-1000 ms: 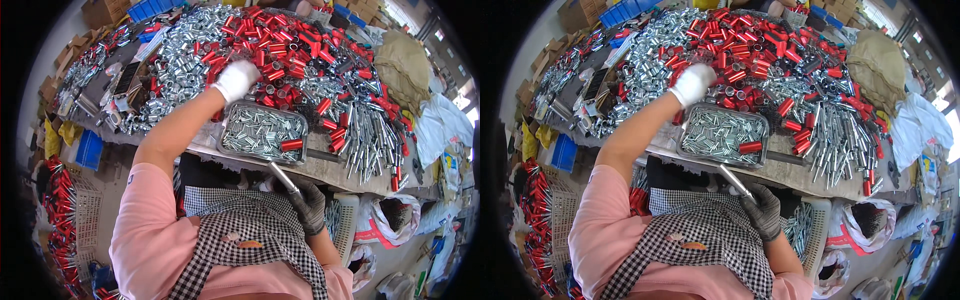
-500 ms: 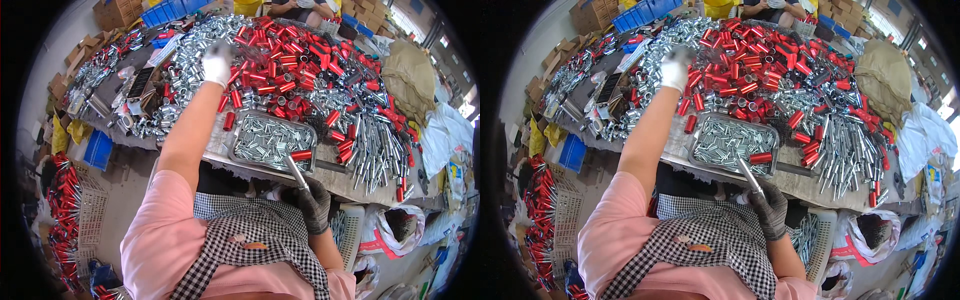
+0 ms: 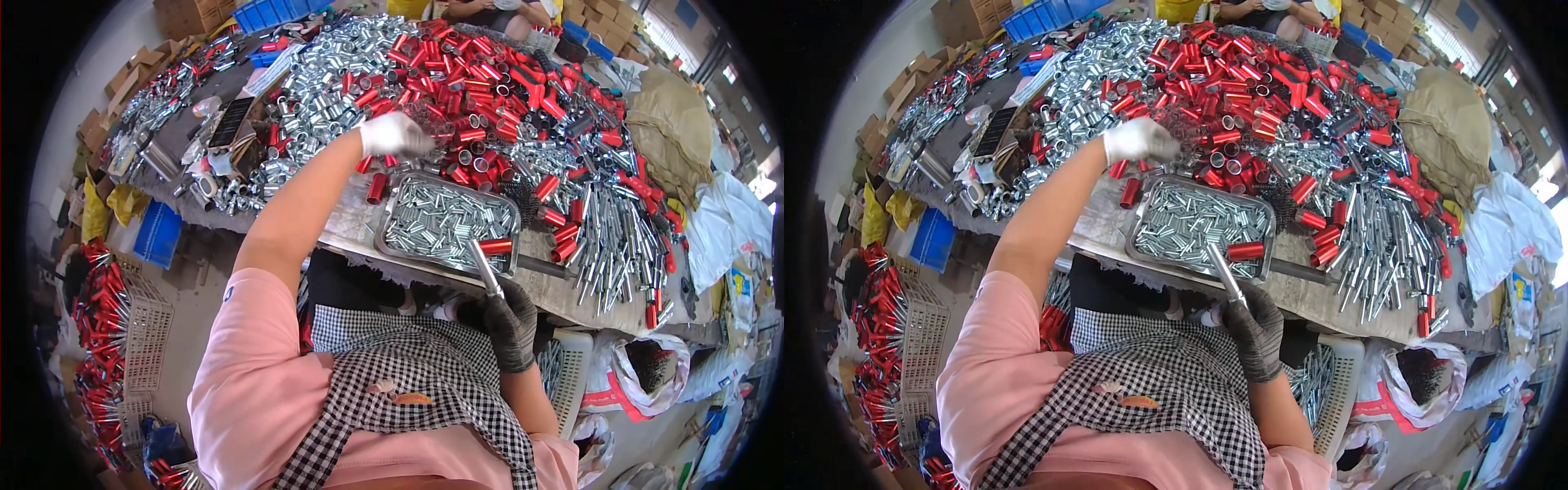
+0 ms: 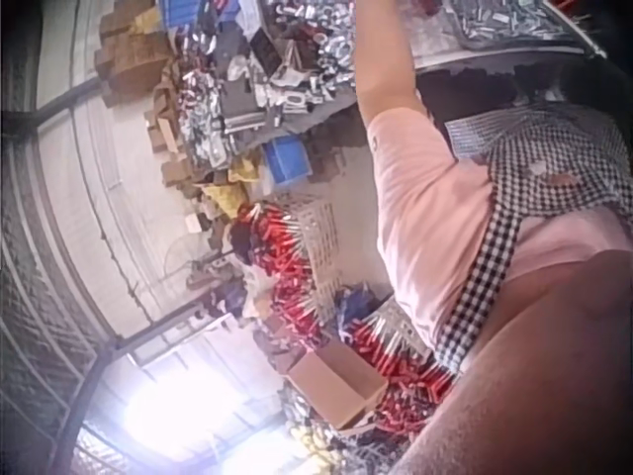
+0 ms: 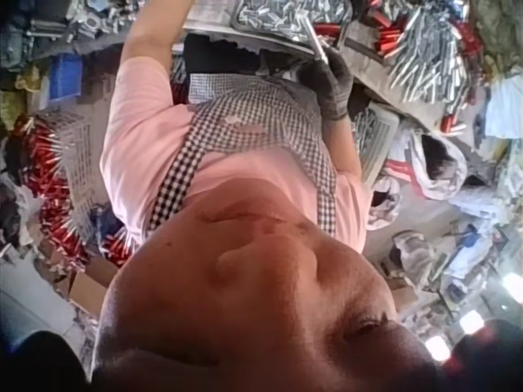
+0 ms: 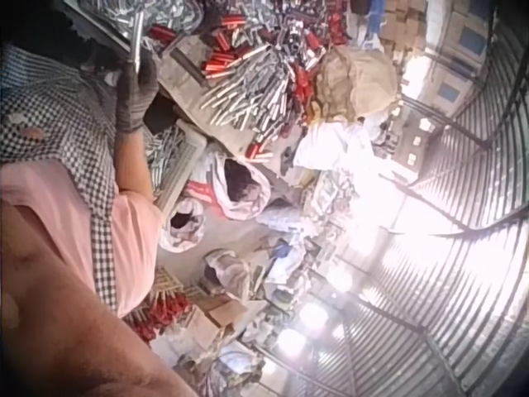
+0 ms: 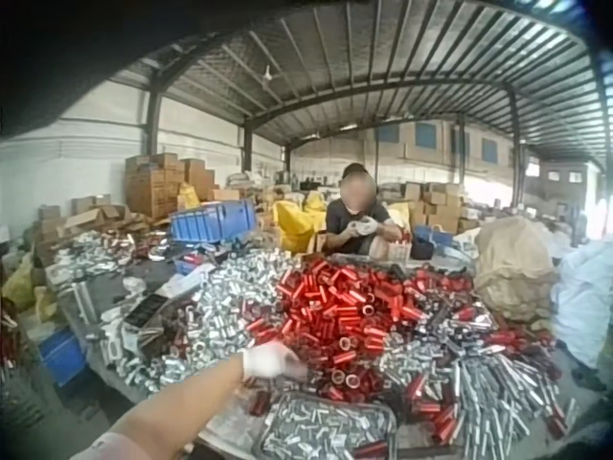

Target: Using a manual crimping tool to attach red metal sleeves to silver metal pins or rods at a workstation.

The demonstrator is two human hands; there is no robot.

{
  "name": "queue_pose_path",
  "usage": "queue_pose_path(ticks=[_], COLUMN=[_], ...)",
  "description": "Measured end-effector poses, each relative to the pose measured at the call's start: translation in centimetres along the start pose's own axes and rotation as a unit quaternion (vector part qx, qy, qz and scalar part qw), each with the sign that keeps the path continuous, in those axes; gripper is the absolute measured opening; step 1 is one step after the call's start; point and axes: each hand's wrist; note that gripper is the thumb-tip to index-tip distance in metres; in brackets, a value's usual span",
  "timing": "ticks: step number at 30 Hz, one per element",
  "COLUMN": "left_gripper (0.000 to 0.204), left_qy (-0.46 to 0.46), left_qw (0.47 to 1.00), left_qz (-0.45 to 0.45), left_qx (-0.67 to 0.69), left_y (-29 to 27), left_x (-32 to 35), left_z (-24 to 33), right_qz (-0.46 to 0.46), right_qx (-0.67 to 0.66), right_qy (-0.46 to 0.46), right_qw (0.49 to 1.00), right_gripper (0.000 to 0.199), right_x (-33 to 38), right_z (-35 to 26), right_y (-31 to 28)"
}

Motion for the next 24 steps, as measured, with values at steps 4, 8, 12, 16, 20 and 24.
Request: queue_pose_path(ticks=[4, 8, 12, 16, 20, 24], left_gripper=[0.030, 0.039, 0.056, 0.053, 0.051, 0.042], left_qy=[-0.149, -0.058, -0.080, -0.055, 0.127, 0.102], left_qw=[0.987, 0.934, 0.891, 0.907, 0.781, 0.722], left_qz=[-0.006, -0.020, 0.123, 0.208, 0.227, 0.122], left_qx=[0.056, -0.352, -0.429, -0.361, -0.568, -0.673], left_y=[-0.5, -0.1, -0.2, 0.6, -0.6, -1.5], left_x=[-1.6, -1.4, 1.1, 1.2, -2.1, -3.7], left_z=[-3.0, 0.8, 2.9, 5.1, 0.1, 0.6], right_qz=[-0.010, -0.001, 0.022, 0.017, -0.039, -0.113], right_qx=[0.018, -0.013, 0.054, 0.260, 0.437, 0.563], right_qy=[0.013, 0.000, -0.016, -0.128, -0.190, -0.216], right_qw=[1.000, 1.000, 0.998, 0.957, 0.878, 0.790], right_gripper=[0.039, 0.040, 0.039, 0.035, 0.038, 0.039], right_x=[0.2, -0.1, -0.9, -3.3, -6.3, -9.6], right_z=[0.0, 0.1, 0.5, 0.9, -0.9, -0.5], right_y=[0.2, -0.8, -1.4, -2.7, 0.3, 3.2])
Point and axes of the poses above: each hand's wrist, its own x-axis away from the middle knuckle, its own y-axis out of the palm, z = x × y, and after that the axes turned 1 degree about z, right-handed
